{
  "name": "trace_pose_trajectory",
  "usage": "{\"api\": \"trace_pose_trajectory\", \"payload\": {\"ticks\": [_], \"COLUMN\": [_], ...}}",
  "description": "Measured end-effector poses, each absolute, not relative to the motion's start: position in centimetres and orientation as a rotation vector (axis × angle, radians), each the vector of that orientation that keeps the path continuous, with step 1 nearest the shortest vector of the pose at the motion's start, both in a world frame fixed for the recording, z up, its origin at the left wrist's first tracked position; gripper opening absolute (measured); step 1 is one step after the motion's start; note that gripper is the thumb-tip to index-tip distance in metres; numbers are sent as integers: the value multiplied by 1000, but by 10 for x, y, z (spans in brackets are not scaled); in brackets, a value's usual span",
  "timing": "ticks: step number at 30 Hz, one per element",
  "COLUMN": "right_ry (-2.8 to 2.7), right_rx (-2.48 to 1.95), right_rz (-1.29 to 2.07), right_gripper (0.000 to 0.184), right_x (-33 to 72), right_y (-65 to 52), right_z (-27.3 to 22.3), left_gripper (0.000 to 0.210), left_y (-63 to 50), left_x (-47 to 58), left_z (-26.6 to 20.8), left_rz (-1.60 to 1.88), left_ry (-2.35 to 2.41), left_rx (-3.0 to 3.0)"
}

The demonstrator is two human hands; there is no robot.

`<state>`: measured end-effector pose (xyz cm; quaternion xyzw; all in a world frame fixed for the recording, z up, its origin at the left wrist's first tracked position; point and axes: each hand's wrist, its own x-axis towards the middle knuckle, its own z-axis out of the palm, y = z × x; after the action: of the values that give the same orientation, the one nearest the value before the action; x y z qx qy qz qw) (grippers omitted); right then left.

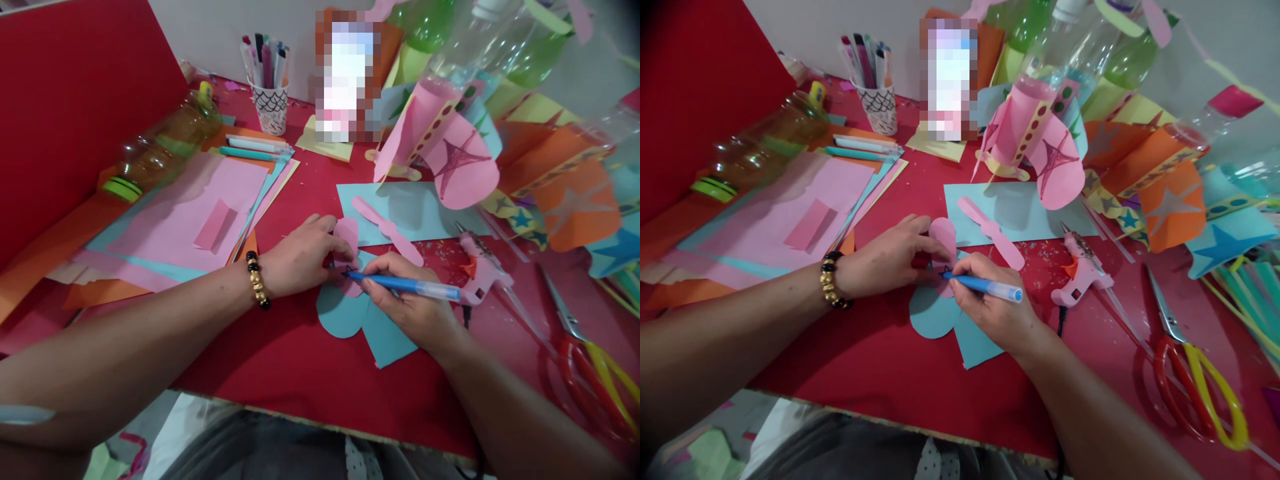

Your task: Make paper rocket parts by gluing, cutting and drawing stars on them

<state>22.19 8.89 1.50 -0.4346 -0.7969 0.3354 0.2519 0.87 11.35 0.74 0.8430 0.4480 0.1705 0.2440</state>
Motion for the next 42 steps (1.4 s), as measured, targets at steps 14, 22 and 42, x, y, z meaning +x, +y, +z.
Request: {"api": "trace_pose_trajectory", "payload": {"ticks": [14, 22, 42], "right_ry": [-2114, -2004, -2044], "right_rx": [-1290, -1340, -1355], "right_rz": [826, 770, 757], "right_gripper": [9, 10, 10], "right_x": [226, 228, 226], "right_y": [89, 89, 92], "right_z": [18, 18, 12], "left_gripper": [28, 28, 30], "left_y": [114, 114, 114], "left_x": [8, 9, 8], "left_z": [8, 8, 8], "left_rz": [450, 450, 429], "left_ry": [1219, 1222, 1236], "left_rx": [2312, 2314, 2338]}}
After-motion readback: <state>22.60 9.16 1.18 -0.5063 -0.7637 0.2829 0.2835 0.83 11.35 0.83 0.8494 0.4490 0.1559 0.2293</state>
